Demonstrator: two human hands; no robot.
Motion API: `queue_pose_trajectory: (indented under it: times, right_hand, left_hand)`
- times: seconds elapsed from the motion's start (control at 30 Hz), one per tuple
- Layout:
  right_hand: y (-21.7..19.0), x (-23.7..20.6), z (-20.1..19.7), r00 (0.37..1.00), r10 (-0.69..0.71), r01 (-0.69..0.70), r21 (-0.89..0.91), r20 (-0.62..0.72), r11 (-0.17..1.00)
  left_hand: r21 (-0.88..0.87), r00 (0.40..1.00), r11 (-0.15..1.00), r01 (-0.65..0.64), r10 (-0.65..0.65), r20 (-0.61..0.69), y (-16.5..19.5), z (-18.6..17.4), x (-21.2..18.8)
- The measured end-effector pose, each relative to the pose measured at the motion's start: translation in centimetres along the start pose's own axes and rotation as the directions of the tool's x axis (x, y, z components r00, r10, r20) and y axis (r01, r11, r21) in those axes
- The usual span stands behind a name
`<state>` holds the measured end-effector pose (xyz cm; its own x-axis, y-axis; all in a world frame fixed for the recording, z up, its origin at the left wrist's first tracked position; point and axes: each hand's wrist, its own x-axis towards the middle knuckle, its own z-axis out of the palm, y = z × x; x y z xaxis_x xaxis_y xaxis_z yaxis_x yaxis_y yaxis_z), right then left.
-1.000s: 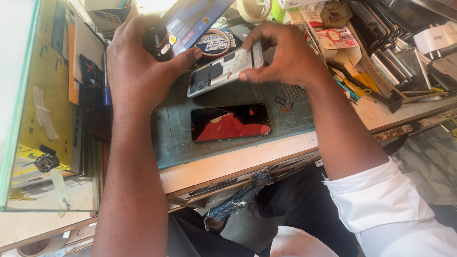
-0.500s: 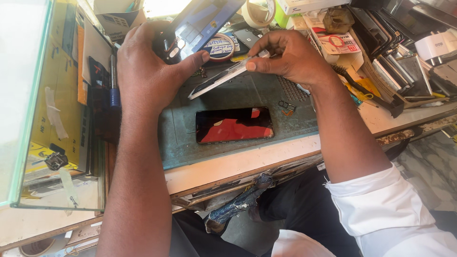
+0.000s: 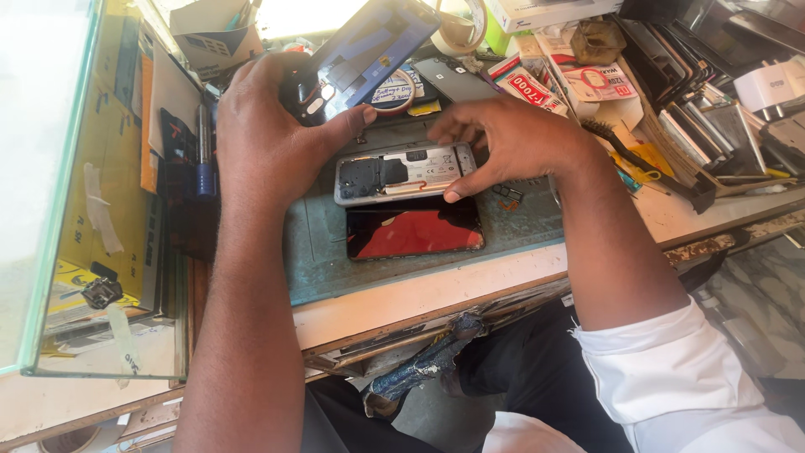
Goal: The person handles a disassembled smartphone, writes on a white label with a marker, and applies the label to the phone's back cover. They then peel off a protective film from the cover and place the labeled cover on the workbench.
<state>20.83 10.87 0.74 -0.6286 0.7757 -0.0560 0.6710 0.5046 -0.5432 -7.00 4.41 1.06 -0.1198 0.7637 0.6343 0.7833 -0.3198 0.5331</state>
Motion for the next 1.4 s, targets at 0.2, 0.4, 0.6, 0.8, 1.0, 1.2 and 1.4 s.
queue_pose_trajectory:
  times: [0.2,0.4,0.6,0.8,1.0,1.2,1.4]
  right_hand:
    - [0.1,0.4,0.4,0.992,-0.122,0.119,-0.083,-0.033,0.989]
    - [-0.1,0.2,0.4,1.000,-0.013,0.010,-0.106,-0.026,0.994]
    - [-0.9,0.2,0.4,0.999,0.030,-0.032,-0.152,-0.016,0.988]
    - [-0.9,0.6,0.8,0.998,0.035,-0.045,-0.205,-0.052,0.978]
    - [-0.3,0.6,0.8,0.985,-0.109,0.081,-0.206,-0.131,0.975]
    - [0.6,1.0,1.2,0.960,-0.206,0.152,-0.269,-0.187,0.951]
    - [0.8,1.4,1.4,0.976,-0.158,0.115,-0.267,-0.147,0.957]
  left_hand:
    - [0.001,0.999,1.000,0.019,-0.019,0.033,0.2,0.0,0.0]
    - [-0.019,0.999,1.000,0.014,-0.013,0.030,0.3,0.1,-0.1]
    - [-0.003,0.999,1.000,-0.031,0.031,0.026,-0.2,0.6,-0.1]
    - [-0.001,0.998,0.999,-0.054,0.054,0.024,-1.1,0.7,-0.2]
    - [0.005,0.992,0.992,-0.124,0.124,-0.021,-1.1,0.7,-0.1]
    - [-0.021,0.991,0.991,-0.131,0.130,-0.010,-1.1,0.9,-0.2]
    - [-0.018,0.985,0.987,-0.157,0.158,0.066,-0.7,0.5,-0.1]
